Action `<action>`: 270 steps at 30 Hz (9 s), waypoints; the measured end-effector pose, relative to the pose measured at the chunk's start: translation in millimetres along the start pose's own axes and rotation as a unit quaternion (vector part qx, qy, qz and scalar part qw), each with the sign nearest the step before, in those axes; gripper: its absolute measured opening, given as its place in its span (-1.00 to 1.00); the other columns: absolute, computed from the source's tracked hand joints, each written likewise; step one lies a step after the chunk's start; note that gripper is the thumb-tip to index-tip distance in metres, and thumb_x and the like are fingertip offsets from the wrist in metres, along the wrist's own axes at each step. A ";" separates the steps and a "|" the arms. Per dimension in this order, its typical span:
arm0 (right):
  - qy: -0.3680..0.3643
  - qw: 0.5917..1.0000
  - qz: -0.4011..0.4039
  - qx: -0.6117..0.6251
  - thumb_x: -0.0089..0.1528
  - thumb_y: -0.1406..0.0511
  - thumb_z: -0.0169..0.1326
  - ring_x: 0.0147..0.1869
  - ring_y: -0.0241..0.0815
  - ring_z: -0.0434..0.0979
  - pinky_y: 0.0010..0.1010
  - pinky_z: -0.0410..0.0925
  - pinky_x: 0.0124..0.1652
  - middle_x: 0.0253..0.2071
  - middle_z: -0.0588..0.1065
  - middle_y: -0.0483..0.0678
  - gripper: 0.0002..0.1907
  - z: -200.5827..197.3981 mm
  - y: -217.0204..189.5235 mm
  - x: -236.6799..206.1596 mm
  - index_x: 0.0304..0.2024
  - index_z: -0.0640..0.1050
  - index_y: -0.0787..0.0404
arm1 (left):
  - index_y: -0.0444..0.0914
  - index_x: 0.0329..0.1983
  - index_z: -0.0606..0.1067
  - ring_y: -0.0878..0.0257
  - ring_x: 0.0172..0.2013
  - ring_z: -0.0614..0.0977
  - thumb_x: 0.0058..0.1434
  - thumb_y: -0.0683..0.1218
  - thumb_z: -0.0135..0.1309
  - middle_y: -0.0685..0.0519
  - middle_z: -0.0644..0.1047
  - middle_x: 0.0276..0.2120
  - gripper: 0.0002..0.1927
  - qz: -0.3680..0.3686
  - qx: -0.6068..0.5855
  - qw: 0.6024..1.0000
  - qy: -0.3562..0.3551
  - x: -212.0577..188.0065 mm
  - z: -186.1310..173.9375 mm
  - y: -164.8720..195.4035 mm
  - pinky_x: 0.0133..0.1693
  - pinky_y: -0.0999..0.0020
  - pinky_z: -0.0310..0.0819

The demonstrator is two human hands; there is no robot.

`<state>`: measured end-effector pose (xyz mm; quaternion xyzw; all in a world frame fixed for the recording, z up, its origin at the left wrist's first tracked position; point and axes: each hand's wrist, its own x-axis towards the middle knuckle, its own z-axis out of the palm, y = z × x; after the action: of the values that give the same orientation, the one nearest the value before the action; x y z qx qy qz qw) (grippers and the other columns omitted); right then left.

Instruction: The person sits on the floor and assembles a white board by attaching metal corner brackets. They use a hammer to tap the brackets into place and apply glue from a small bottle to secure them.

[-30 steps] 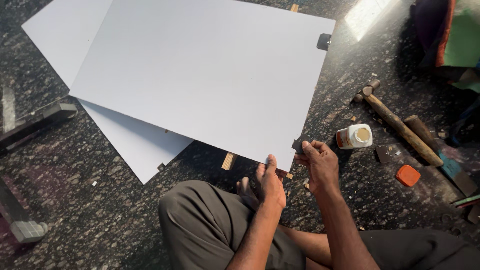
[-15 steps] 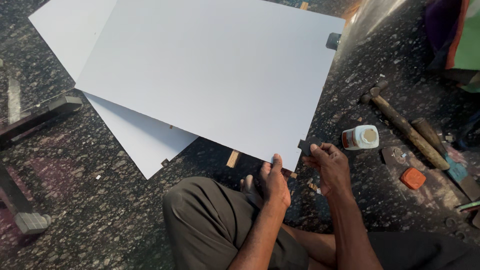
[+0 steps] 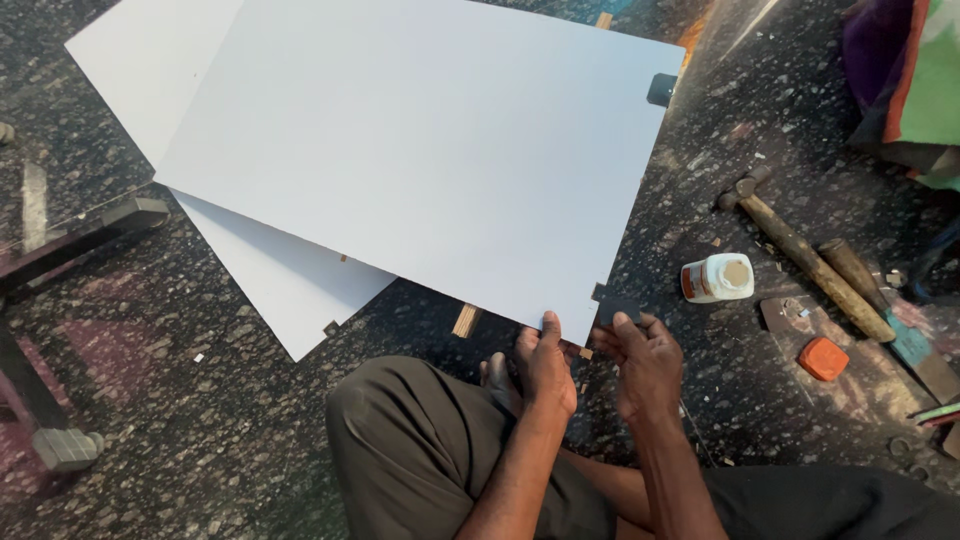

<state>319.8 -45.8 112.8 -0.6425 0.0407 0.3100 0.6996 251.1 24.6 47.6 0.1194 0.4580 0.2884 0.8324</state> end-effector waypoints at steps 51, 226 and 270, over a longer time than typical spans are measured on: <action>0.054 0.706 -0.204 -0.676 0.43 0.19 0.15 -0.29 0.03 0.63 -0.14 0.45 -0.18 -0.31 0.64 0.12 -0.74 -101.8 -10.0 51.6 -0.23 0.72 0.21 | -0.26 0.05 0.50 0.18 -0.25 0.55 0.44 0.23 -0.18 0.01 0.54 -0.27 -0.49 0.164 0.310 0.936 -0.026 -33.5 -26.8 -87.1 -0.17 0.23 0.47; -0.013 0.561 -0.354 -0.748 -0.07 0.36 0.21 0.59 0.31 -0.38 0.28 -0.19 0.37 0.59 -0.20 0.22 -0.40 -63.1 -175.4 -89.4 0.07 0.55 0.00 | -0.21 0.23 0.31 0.03 0.34 0.46 0.26 -0.20 0.22 -0.07 0.51 0.24 -0.49 0.638 0.461 0.496 -0.367 -112.9 129.1 55.1 0.23 0.00 0.20; -0.067 0.639 -0.395 -0.657 0.01 0.40 0.12 0.64 0.24 -0.30 0.15 -0.15 0.43 0.59 -0.11 0.10 -0.46 -102.0 -166.2 -69.2 0.05 0.63 -0.08 | -0.22 0.29 0.24 -0.02 0.29 0.46 0.21 -0.13 0.28 -0.13 0.54 0.17 -0.36 0.587 0.494 0.521 -0.375 -77.2 118.9 20.9 0.22 -0.09 0.21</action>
<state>379.7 -163.5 272.1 -0.8654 -0.4780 -0.0088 0.1502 310.2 3.8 176.4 0.8502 -0.0012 0.3678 0.3766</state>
